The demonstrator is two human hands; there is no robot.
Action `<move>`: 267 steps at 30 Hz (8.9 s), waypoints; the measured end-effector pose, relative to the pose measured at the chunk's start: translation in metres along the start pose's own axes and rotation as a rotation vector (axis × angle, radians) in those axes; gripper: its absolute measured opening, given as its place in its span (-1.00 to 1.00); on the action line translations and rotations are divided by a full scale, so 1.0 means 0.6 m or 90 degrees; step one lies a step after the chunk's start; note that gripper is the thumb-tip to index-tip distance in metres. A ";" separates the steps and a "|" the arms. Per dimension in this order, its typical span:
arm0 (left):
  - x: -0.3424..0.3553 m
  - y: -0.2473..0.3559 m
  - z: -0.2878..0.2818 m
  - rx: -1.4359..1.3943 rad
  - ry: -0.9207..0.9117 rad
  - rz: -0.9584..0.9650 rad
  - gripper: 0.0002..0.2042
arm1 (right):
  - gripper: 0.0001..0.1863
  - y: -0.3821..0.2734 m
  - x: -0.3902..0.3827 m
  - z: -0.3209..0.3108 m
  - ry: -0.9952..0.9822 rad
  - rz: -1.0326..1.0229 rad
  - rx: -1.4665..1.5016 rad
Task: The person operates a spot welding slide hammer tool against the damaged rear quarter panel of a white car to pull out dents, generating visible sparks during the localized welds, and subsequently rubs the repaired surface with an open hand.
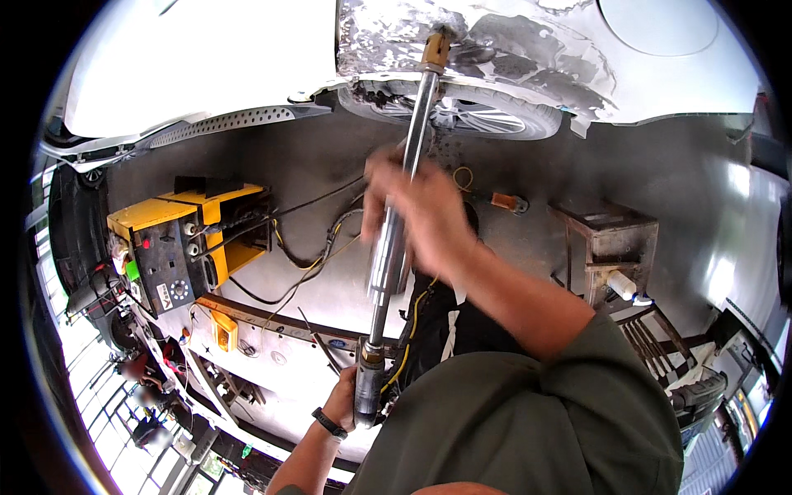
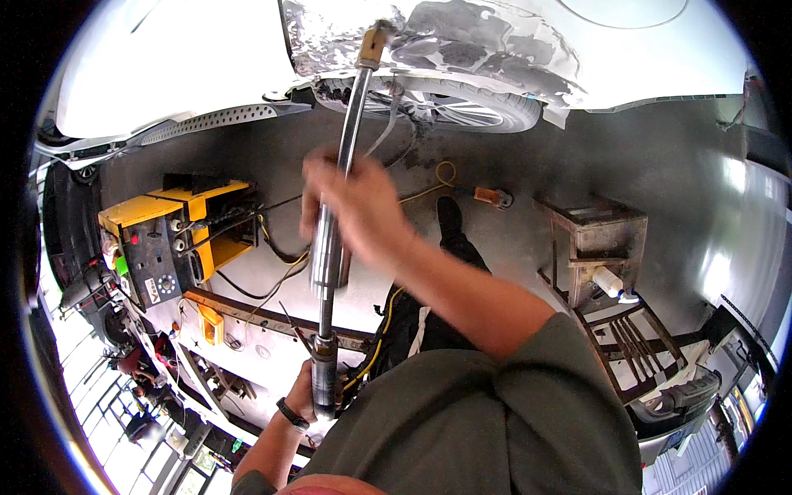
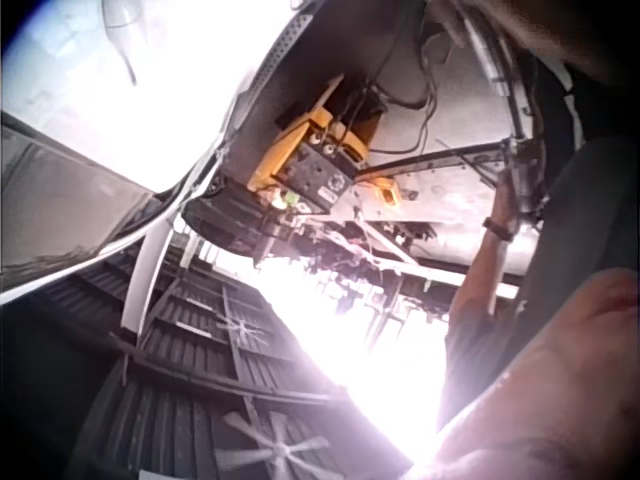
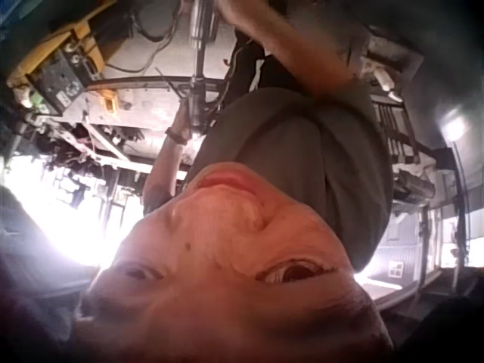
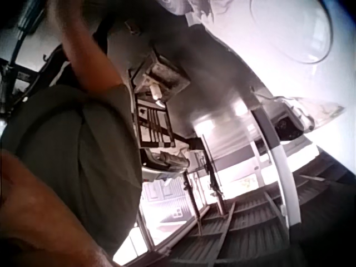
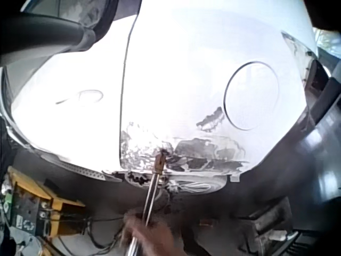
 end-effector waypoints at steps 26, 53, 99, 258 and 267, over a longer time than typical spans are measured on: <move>0.053 0.163 -0.058 0.002 -0.042 0.036 -0.64 | -0.68 0.063 -0.016 0.049 0.137 0.001 -0.146; 0.040 -0.058 0.046 -0.101 -0.006 0.101 -0.47 | -0.78 0.026 -0.038 0.000 0.000 0.101 -0.091; -0.100 -0.050 0.068 -0.034 0.017 0.166 -0.40 | -0.71 0.034 -0.044 0.035 -0.072 0.168 -0.017; -0.058 -0.016 0.002 -0.023 -0.078 -0.084 -0.47 | -0.68 0.008 -0.025 0.083 -0.073 0.287 0.039; -0.089 -0.032 -0.001 -0.095 -0.203 -0.155 -0.43 | -0.65 -0.017 0.010 0.052 -0.005 0.073 0.042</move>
Point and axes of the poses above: each hand's wrist, its own x-axis towards the middle knuckle, its own z-axis out of the palm, y = z × x, the point moved 6 cm from there along x, towards the middle knuckle, and after that the axes turned 9 degrees about -x, right-handed, at the moved point
